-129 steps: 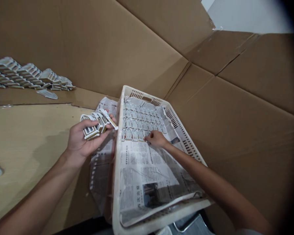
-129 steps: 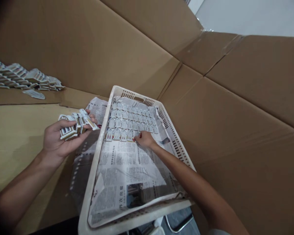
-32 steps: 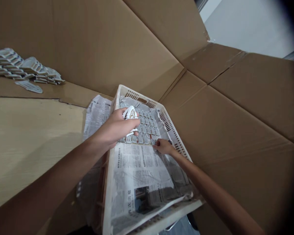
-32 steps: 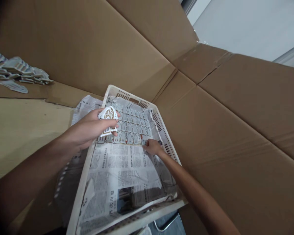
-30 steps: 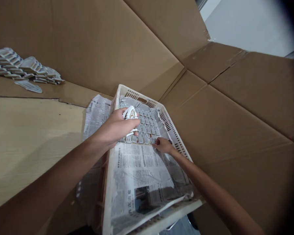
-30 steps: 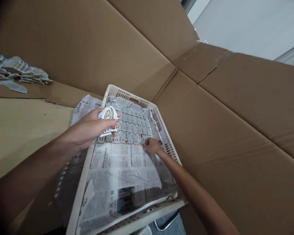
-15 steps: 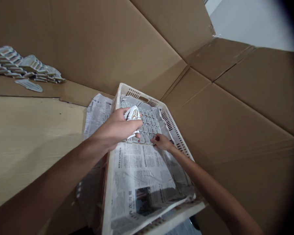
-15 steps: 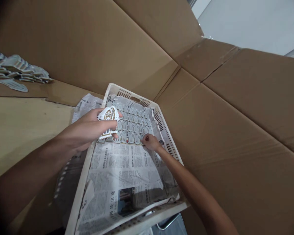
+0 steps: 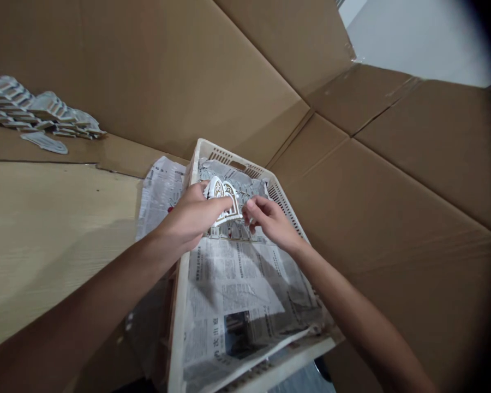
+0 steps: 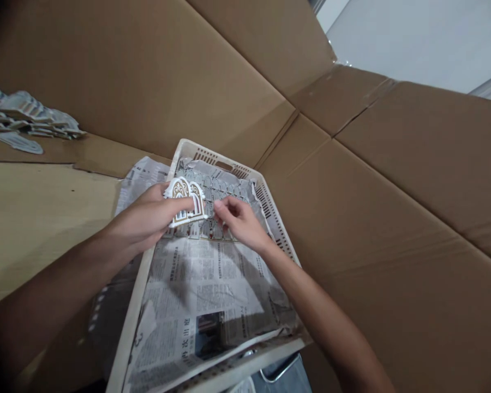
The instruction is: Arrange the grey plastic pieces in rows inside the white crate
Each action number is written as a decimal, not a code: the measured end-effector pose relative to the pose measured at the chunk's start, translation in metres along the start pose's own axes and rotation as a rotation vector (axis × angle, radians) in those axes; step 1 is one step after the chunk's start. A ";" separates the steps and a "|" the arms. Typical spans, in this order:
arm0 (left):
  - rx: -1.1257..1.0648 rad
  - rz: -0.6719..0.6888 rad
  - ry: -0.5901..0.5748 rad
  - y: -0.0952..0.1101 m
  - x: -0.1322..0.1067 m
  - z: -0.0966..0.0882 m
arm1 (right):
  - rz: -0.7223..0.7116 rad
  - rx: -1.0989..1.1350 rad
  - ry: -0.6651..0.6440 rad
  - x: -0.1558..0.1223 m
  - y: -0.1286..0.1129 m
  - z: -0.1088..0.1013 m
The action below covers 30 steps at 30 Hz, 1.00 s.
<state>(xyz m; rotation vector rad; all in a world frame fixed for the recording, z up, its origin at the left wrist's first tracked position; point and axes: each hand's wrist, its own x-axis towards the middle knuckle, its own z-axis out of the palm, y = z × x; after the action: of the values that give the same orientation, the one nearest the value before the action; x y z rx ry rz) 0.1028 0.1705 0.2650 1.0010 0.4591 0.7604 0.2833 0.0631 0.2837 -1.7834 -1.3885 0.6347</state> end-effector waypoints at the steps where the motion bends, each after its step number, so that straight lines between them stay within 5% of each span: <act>1: 0.002 -0.008 0.006 0.002 -0.001 0.003 | -0.016 0.041 -0.033 -0.001 -0.014 0.008; 5: -0.004 -0.046 -0.008 0.005 -0.005 0.009 | 0.008 0.106 -0.064 -0.006 -0.035 0.023; 10: -0.008 -0.070 0.069 -0.006 0.006 0.006 | 0.056 -0.053 0.096 -0.019 -0.017 -0.001; 18: -0.034 -0.053 0.089 0.002 0.009 0.001 | 0.345 -0.970 0.384 -0.027 0.085 -0.058; 23: -0.018 -0.078 0.091 0.004 0.008 0.000 | 0.458 -1.016 0.159 -0.031 0.147 -0.065; 30: 0.016 -0.103 0.104 0.005 0.008 0.000 | 0.501 -0.909 0.093 -0.024 0.174 -0.069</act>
<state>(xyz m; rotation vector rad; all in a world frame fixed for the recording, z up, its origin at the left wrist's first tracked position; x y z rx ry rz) 0.1063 0.1780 0.2699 0.9479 0.6031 0.7196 0.4295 0.0032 0.1799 -2.8890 -1.2491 0.1287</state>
